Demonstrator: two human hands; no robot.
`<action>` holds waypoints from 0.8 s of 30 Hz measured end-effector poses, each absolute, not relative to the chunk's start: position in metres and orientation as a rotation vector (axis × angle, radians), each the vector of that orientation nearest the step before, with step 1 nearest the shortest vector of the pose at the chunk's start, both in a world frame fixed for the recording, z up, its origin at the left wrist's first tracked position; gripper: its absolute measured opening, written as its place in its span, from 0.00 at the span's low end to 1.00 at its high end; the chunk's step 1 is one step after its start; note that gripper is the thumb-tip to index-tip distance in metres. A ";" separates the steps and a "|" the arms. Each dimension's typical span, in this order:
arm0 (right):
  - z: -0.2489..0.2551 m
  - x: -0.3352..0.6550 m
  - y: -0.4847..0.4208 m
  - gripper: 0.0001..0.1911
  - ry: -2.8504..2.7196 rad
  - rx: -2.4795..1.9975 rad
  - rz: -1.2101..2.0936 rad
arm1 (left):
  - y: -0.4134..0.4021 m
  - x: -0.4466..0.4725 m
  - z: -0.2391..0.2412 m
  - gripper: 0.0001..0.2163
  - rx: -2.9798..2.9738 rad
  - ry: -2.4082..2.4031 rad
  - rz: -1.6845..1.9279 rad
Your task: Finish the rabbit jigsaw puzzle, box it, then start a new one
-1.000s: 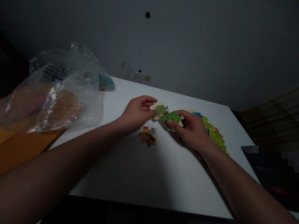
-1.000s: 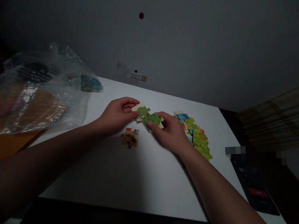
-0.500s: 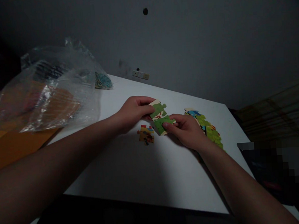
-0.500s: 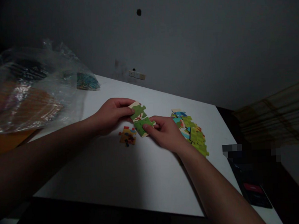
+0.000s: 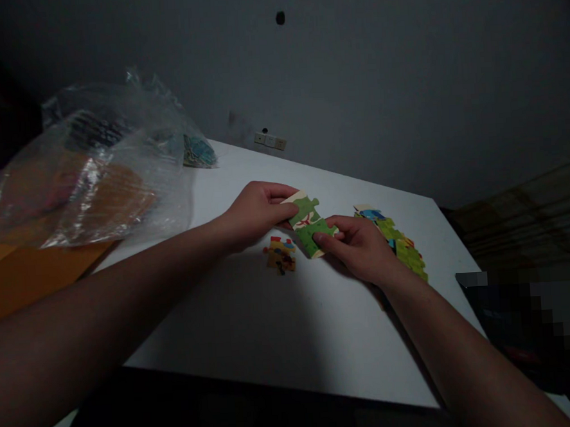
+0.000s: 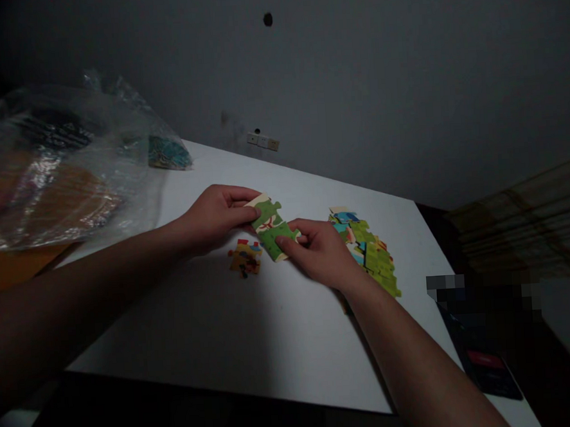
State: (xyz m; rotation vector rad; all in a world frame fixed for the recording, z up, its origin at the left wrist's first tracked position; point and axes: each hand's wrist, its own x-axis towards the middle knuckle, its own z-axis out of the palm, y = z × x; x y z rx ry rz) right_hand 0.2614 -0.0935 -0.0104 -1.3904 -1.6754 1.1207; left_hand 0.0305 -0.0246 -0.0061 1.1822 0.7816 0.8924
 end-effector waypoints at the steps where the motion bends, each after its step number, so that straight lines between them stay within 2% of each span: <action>1: -0.010 0.261 -0.093 0.18 -1.684 -1.396 1.111 | -0.025 0.030 -0.006 0.12 1.186 0.787 0.890; 24: -0.012 0.264 -0.094 0.18 -1.664 -1.405 1.168 | -0.026 0.029 -0.005 0.14 1.237 0.743 0.881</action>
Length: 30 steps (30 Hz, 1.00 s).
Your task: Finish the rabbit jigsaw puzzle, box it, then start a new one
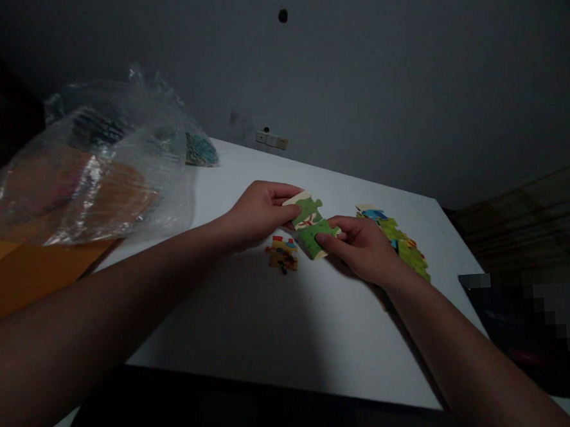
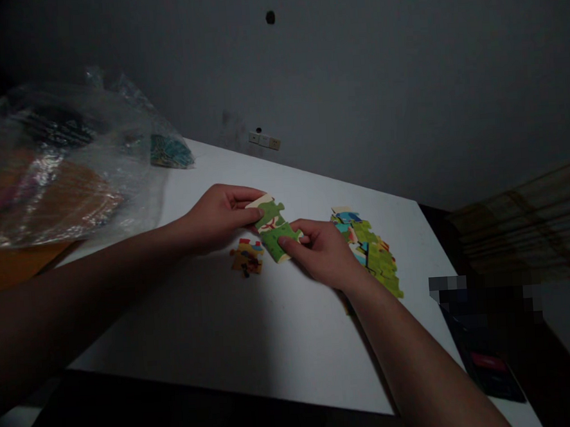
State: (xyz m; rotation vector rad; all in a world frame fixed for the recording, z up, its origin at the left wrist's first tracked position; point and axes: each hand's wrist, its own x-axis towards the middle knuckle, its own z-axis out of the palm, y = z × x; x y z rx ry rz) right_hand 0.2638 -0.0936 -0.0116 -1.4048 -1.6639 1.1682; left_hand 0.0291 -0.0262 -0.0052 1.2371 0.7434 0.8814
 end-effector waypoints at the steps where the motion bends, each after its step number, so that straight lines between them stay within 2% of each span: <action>1: -0.011 0.263 -0.093 0.18 -1.662 -1.409 1.168 | -0.026 0.029 -0.005 0.14 1.240 0.742 0.881; 30: -0.015 0.266 -0.092 0.17 -1.694 -1.302 1.180 | -0.025 0.027 -0.010 0.11 1.222 0.691 0.855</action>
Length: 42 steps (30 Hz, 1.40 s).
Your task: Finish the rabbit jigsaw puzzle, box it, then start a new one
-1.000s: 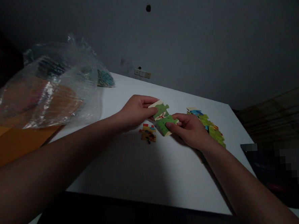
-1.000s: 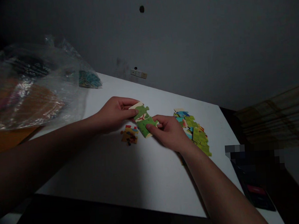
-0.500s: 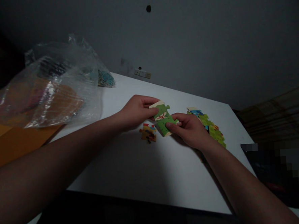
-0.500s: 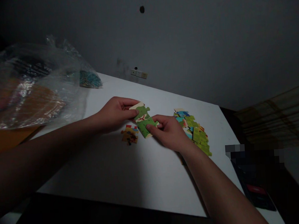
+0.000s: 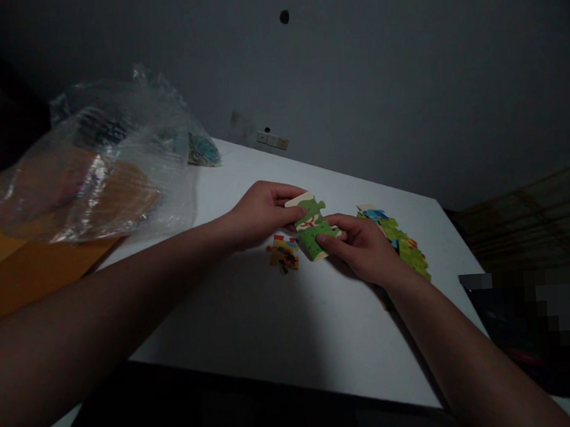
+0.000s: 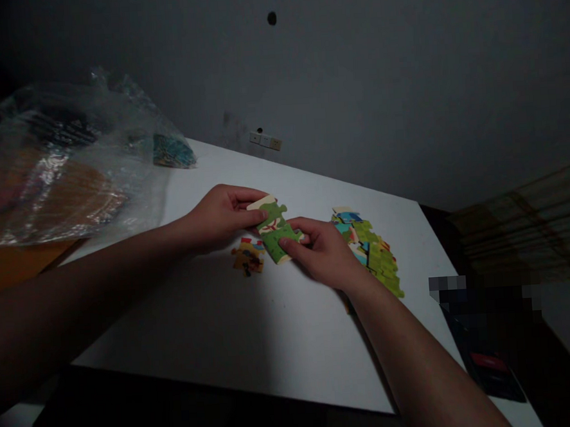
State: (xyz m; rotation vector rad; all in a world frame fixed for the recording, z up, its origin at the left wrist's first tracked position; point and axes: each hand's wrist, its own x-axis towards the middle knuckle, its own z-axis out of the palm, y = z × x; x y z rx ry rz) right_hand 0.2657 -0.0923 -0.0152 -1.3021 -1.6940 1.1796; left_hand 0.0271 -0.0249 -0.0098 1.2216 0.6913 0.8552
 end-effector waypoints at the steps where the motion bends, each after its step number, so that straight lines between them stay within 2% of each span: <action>1: -0.015 0.266 -0.092 0.17 -1.694 -1.302 1.179 | -0.025 0.027 -0.010 0.11 1.220 0.693 0.855; 14: -0.013 0.265 -0.094 0.17 -1.679 -1.334 1.194 | -0.023 0.025 -0.014 0.16 1.234 0.704 0.839; 20: -0.008 0.264 -0.094 0.17 -1.668 -1.368 1.165 | -0.024 0.026 -0.015 0.12 1.182 0.682 0.831; 35: -0.010 0.265 -0.093 0.18 -1.709 -1.411 1.111 | -0.025 0.030 -0.016 0.14 1.159 0.750 0.817; 42: -0.012 0.265 -0.093 0.17 -1.702 -1.363 1.138 | -0.026 0.031 -0.011 0.10 1.157 0.762 0.849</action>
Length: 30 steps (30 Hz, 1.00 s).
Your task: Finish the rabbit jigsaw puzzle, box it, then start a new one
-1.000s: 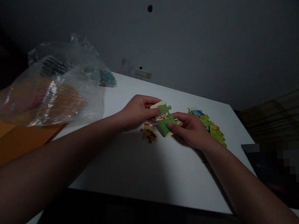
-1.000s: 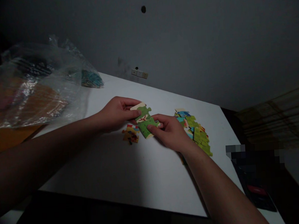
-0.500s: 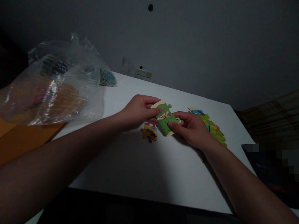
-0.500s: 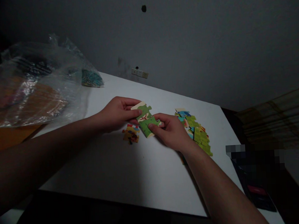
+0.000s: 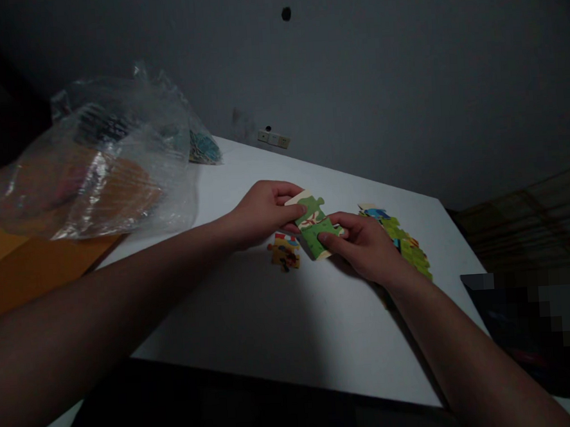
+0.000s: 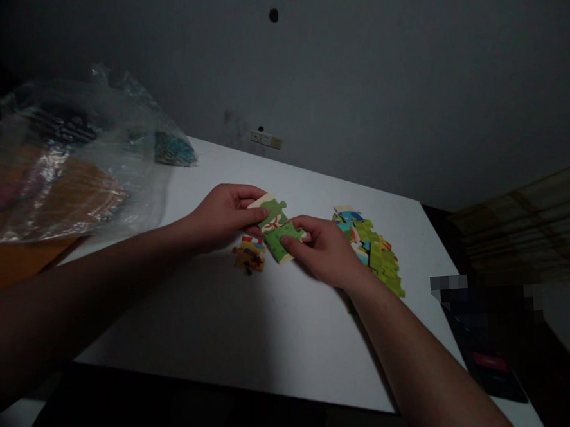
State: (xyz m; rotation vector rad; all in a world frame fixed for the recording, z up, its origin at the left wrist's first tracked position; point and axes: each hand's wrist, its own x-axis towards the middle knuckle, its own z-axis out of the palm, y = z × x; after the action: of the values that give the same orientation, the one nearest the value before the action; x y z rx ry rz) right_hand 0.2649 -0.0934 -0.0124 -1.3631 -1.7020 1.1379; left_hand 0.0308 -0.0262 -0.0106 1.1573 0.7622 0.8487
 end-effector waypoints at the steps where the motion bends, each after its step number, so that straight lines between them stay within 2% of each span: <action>1: -0.012 0.265 -0.093 0.16 -1.697 -1.354 1.140 | -0.026 0.031 -0.009 0.09 1.155 0.766 0.851; 17: -0.010 0.269 -0.094 0.15 -1.777 -1.303 1.160 | -0.029 0.030 -0.004 0.08 1.133 0.769 0.829; 20: -0.007 0.268 -0.095 0.14 -1.852 -1.288 1.026 | -0.031 0.030 -0.001 0.08 1.119 0.788 0.832; 26: 0.005 0.266 -0.104 0.07 -2.084 -1.222 0.381 | -0.023 0.029 -0.003 0.08 1.141 0.870 0.897; 28: 0.007 0.265 -0.105 0.07 -2.053 -1.241 0.392 | -0.020 0.029 -0.004 0.07 1.124 0.853 0.928; 30: 0.004 0.265 -0.105 0.10 -2.043 -1.248 0.581 | -0.021 0.028 -0.006 0.07 1.101 0.803 0.932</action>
State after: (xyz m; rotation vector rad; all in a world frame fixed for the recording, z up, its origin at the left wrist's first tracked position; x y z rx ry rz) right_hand 0.2647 -0.1048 0.0044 -1.2477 -2.0432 0.5809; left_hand 0.0281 -0.0207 -0.0055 1.1015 0.8026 0.9324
